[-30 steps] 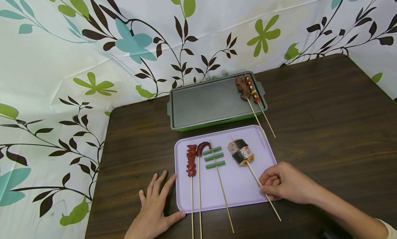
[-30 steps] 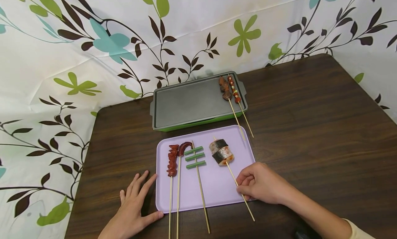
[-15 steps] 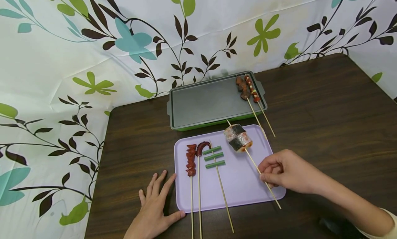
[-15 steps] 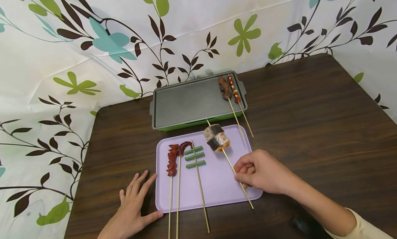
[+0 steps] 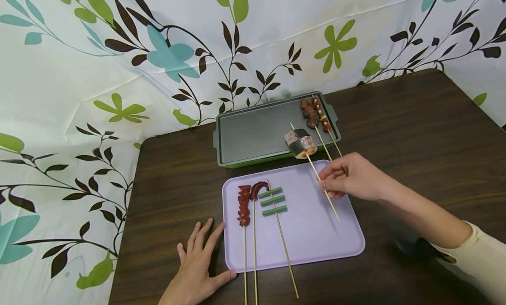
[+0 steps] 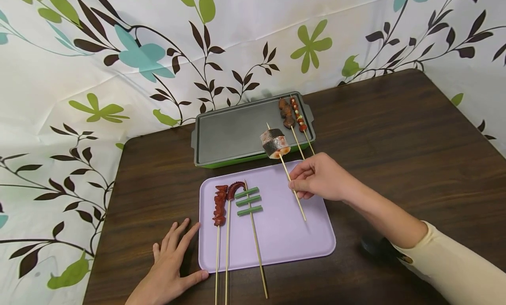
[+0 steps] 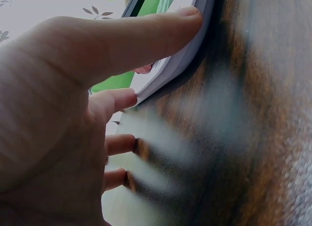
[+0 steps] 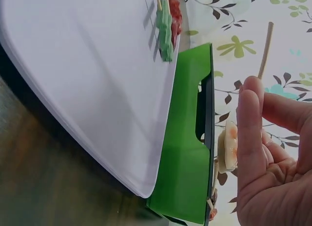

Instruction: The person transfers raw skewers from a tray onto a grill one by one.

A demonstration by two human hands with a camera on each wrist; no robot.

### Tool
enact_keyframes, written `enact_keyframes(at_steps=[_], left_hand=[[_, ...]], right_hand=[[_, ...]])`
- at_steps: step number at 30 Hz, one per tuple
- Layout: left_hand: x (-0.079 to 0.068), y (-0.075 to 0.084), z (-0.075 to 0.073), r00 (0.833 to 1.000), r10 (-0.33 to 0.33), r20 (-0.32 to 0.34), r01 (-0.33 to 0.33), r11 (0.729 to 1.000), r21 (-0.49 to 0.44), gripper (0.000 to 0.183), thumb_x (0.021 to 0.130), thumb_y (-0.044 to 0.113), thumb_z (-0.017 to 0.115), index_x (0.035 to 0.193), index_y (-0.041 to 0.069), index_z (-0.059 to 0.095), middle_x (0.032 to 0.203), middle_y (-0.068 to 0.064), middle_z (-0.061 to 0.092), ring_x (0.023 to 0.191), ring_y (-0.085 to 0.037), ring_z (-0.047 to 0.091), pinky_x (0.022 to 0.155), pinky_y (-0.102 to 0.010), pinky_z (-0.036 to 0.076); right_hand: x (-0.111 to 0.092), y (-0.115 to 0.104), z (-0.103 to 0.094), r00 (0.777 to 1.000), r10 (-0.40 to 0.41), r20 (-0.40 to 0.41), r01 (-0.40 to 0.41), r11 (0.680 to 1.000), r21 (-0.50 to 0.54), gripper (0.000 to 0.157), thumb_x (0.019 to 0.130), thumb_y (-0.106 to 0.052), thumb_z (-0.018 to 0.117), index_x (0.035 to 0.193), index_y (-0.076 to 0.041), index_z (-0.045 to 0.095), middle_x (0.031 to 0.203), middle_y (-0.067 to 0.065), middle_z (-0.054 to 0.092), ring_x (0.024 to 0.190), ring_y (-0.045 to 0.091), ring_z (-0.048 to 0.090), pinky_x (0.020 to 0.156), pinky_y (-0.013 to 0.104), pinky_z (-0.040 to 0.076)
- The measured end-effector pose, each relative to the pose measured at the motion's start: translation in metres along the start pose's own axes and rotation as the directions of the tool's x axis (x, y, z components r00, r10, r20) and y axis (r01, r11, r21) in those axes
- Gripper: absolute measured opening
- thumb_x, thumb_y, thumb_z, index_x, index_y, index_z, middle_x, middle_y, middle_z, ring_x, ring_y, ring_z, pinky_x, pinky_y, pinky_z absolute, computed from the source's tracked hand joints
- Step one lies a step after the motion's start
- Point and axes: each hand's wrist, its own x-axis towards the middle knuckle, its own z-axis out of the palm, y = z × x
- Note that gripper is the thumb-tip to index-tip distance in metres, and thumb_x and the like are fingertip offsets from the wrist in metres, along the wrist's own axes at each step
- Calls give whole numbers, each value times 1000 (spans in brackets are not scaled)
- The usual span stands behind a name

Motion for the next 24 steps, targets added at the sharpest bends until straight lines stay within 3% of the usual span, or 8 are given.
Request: enact_keyframes(at_steps=[13,24], left_hand=[[0,0,1,999,23,-27,-23,1000,5,108,69,68,76,156,39,19,161,-9,16,146,-42,5,88,-87,8],[1,0,1,1000,18,-19,-18,1000,5,107,69,70,74,156,40,19,161,-10,16,145,-42,6,88,-87,8]], right_hand=[[41,-13,-15,997,61,-45,-60,998,12,28,88,-8,73,106,12,67,76,13,70,64,19,67,64,35,59],[59,-13,-19,994,92,-58,-91,996,12,27,89,-10,73,106,10,68,77,11,71,64,18,67,65,37,59]])
